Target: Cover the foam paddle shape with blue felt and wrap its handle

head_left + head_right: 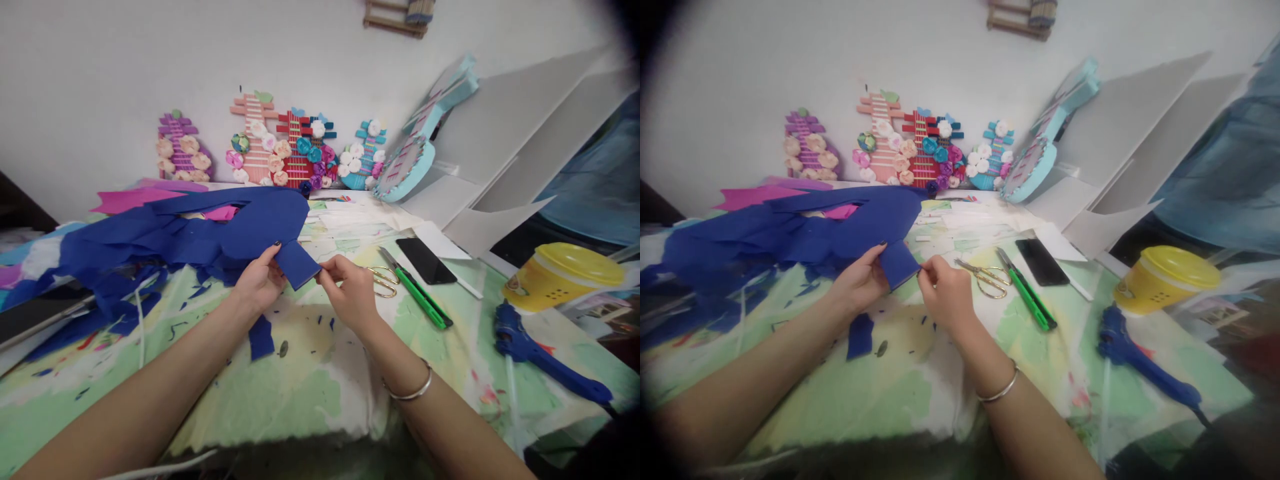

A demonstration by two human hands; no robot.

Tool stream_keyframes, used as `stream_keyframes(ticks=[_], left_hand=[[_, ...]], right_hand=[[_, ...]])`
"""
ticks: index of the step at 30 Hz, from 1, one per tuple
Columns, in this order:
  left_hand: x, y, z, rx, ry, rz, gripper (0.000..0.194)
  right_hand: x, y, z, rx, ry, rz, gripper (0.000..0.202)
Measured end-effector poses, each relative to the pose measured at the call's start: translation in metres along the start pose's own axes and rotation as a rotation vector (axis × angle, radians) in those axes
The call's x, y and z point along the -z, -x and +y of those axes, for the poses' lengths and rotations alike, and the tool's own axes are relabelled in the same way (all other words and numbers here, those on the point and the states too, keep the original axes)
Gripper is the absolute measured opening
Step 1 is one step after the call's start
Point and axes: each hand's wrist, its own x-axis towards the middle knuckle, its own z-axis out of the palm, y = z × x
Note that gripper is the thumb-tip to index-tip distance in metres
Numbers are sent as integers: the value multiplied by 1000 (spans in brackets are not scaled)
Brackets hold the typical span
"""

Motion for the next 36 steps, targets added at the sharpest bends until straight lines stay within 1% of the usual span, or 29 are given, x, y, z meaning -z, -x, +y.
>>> stream_keyframes(ticks=[5, 7, 10, 12, 14, 16, 17, 19, 21, 24, 27, 30, 32, 36], left_hand=[[-2, 3, 2, -20, 11, -26, 20], [-1, 3, 2, -58, -10, -46, 19], [3, 0, 2, -150, -67, -84, 17], [5, -1, 3, -210, -106, -116, 17], [7, -2, 3, -246, -131, -141, 16], [8, -3, 3, -261, -147, -164, 16], [9, -3, 3, -264, -150, -175, 16], [9, -2, 1, -264, -154, -198, 16], [8, -1, 0, -264, -155, -217, 14], [8, 0, -2, -274, -162, -239, 13], [8, 2, -2, -286, -178, -247, 14], [9, 3, -1, -289, -230, -242, 21], [9, 3, 0, -299, -269, -242, 28], [10, 3, 1, -341, -306, -233, 42]], right_hand=[[0, 1, -3, -59, -92, -5, 10], [1, 1, -4, -88, -117, -11, 10], [2, -1, -3, -108, -109, -21, 9], [4, -2, -2, -111, -87, 14, 10], [6, -4, -1, -115, -98, 93, 14], [7, -5, -1, -124, -163, 153, 20], [8, -6, -2, -130, -203, 154, 20], [6, -7, -2, -144, -276, 101, 17], [3, -8, 0, -177, -341, 15, 16], [0, -10, 5, -286, -453, -56, 12], [1, -13, 9, -411, -544, -61, 11], [5, -15, 9, -492, -592, -67, 10], [8, -16, 8, -507, -595, -79, 9], [9, -17, 10, -477, -569, -120, 8]])
